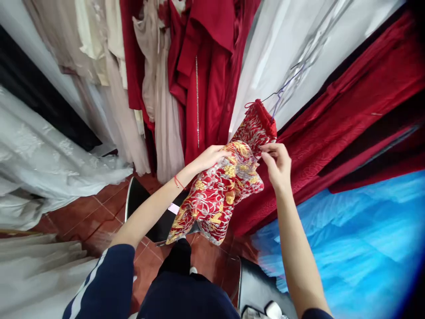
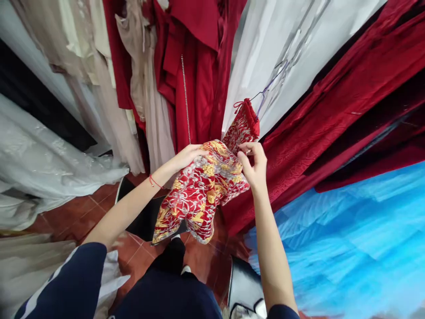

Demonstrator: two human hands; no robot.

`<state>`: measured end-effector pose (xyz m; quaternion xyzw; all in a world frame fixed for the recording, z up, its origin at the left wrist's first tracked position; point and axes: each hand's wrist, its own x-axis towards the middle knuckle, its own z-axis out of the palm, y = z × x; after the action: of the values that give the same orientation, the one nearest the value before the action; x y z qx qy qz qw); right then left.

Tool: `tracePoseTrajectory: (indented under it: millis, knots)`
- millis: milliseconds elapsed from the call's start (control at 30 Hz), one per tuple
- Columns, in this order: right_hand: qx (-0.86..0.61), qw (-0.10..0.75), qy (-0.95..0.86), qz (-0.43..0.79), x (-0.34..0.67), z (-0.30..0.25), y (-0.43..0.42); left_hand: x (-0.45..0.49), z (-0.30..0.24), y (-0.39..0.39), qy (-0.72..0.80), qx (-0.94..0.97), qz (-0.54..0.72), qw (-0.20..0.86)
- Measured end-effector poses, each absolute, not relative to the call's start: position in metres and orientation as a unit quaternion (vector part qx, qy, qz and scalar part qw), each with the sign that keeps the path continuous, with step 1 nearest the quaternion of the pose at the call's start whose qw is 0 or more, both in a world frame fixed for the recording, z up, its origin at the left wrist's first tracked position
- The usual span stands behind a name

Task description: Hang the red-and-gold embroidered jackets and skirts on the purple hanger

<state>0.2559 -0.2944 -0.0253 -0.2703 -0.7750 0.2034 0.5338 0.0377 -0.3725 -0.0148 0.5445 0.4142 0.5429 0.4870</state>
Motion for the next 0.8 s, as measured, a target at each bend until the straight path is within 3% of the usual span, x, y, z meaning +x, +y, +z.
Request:
tracePoseTrajectory:
  millis: [200, 300, 433, 533, 667, 800]
  knots:
    - [-0.143, 0.253, -0.89, 0.35, 0.186, -0.045, -0.321, -0.043, 0.026, -0.444, 0.473, 0.512, 0.617, 0.365]
    - [-0.202, 0.189, -0.915, 0.293, 0.136, -0.049, -0.341, -0.08, 0.032, -0.478, 0.517, 0.488, 0.625, 0.322]
    - [-0.401, 0.164, -0.897, 0.094, 0.066, -0.055, -0.373, -0.125, 0.024, -0.517, 0.561, 0.463, 0.619, 0.296]
    - [-0.421, 0.112, -0.899, 0.054, 0.012, -0.072, -0.4, -0.154, 0.021, -0.542, 0.577, 0.453, 0.62, 0.279]
    - [-0.316, 0.104, -0.94, 0.08, -0.052, -0.101, -0.419, -0.184, 0.025, -0.571, 0.611, 0.434, 0.62, 0.232]
    - [-0.212, 0.212, -0.919, 0.257, -0.091, -0.104, -0.397, -0.201, 0.03, -0.597, 0.634, 0.43, 0.609, 0.204]
